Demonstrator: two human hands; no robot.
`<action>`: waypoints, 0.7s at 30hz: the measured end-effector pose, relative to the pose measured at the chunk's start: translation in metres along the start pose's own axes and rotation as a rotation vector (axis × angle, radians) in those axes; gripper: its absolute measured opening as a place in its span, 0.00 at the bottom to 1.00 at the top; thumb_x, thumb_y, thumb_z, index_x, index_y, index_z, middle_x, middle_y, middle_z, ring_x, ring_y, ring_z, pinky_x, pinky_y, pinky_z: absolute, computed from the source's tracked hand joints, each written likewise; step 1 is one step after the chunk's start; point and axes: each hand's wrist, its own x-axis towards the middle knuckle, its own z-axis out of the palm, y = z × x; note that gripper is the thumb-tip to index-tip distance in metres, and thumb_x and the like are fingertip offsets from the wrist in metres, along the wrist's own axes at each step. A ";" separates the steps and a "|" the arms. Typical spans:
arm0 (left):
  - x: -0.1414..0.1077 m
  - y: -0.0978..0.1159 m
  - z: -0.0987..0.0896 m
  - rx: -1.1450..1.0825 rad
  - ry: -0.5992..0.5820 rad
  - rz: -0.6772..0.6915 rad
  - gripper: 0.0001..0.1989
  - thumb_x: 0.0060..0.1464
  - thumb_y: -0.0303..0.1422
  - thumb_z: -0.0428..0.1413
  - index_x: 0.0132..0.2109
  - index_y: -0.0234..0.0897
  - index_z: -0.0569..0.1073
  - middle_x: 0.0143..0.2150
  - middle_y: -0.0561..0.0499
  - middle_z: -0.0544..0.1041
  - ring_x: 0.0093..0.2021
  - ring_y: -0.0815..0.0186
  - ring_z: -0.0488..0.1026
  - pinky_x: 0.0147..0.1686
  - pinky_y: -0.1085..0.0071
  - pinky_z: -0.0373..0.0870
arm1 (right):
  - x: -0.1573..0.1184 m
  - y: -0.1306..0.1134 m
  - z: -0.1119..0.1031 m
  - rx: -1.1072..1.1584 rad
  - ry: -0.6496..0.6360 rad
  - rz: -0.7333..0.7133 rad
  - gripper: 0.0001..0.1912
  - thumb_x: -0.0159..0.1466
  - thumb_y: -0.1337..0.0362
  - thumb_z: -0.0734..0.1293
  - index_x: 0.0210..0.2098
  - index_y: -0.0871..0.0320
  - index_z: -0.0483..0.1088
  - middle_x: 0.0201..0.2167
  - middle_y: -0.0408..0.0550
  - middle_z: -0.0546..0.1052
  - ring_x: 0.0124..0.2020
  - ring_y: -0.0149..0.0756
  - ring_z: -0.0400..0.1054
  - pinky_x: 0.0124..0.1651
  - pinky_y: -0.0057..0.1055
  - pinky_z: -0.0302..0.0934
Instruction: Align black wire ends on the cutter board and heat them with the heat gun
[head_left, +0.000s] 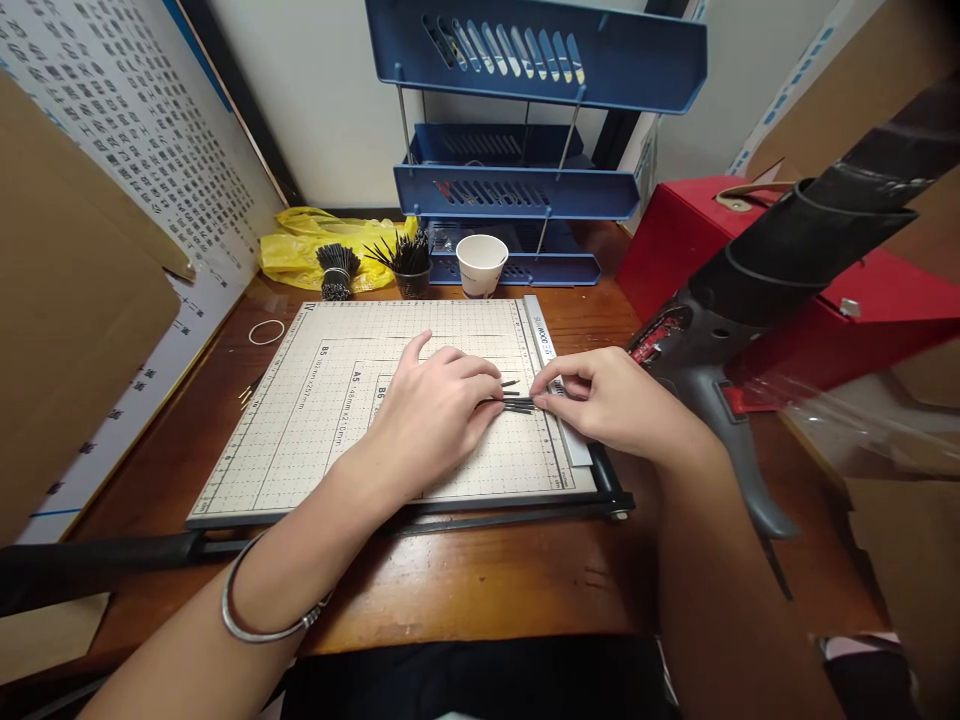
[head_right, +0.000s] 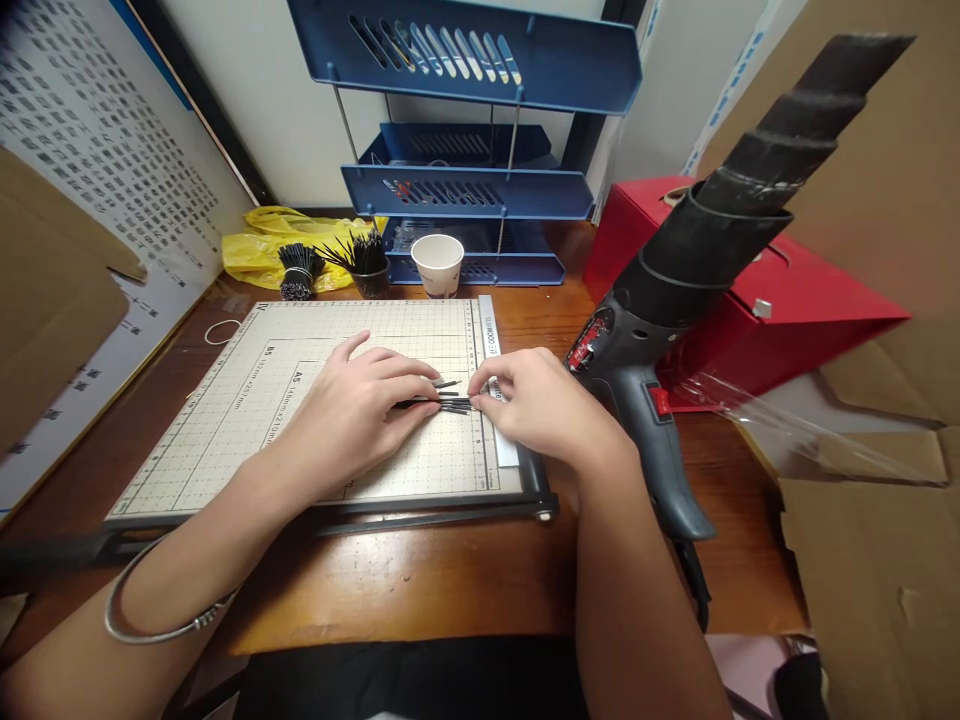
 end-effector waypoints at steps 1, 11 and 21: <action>0.000 0.000 0.000 -0.005 0.002 -0.001 0.07 0.66 0.32 0.57 0.40 0.41 0.80 0.48 0.51 0.84 0.50 0.55 0.77 0.67 0.37 0.50 | 0.000 0.000 -0.001 0.007 0.002 -0.003 0.08 0.62 0.62 0.68 0.34 0.54 0.82 0.17 0.38 0.59 0.21 0.27 0.48 0.30 0.31 0.46; 0.002 0.004 0.001 -0.016 -0.013 0.005 0.04 0.65 0.31 0.59 0.40 0.39 0.79 0.48 0.50 0.83 0.50 0.55 0.77 0.67 0.39 0.52 | -0.002 0.000 -0.003 0.024 -0.016 -0.002 0.09 0.61 0.62 0.68 0.33 0.54 0.82 0.17 0.39 0.61 0.22 0.27 0.49 0.31 0.32 0.46; 0.000 0.004 0.002 0.027 0.018 -0.065 0.08 0.67 0.33 0.56 0.45 0.37 0.79 0.47 0.50 0.83 0.50 0.55 0.77 0.66 0.43 0.54 | -0.003 -0.003 -0.004 0.042 -0.029 0.018 0.10 0.62 0.58 0.69 0.38 0.55 0.81 0.18 0.36 0.56 0.22 0.26 0.47 0.29 0.30 0.44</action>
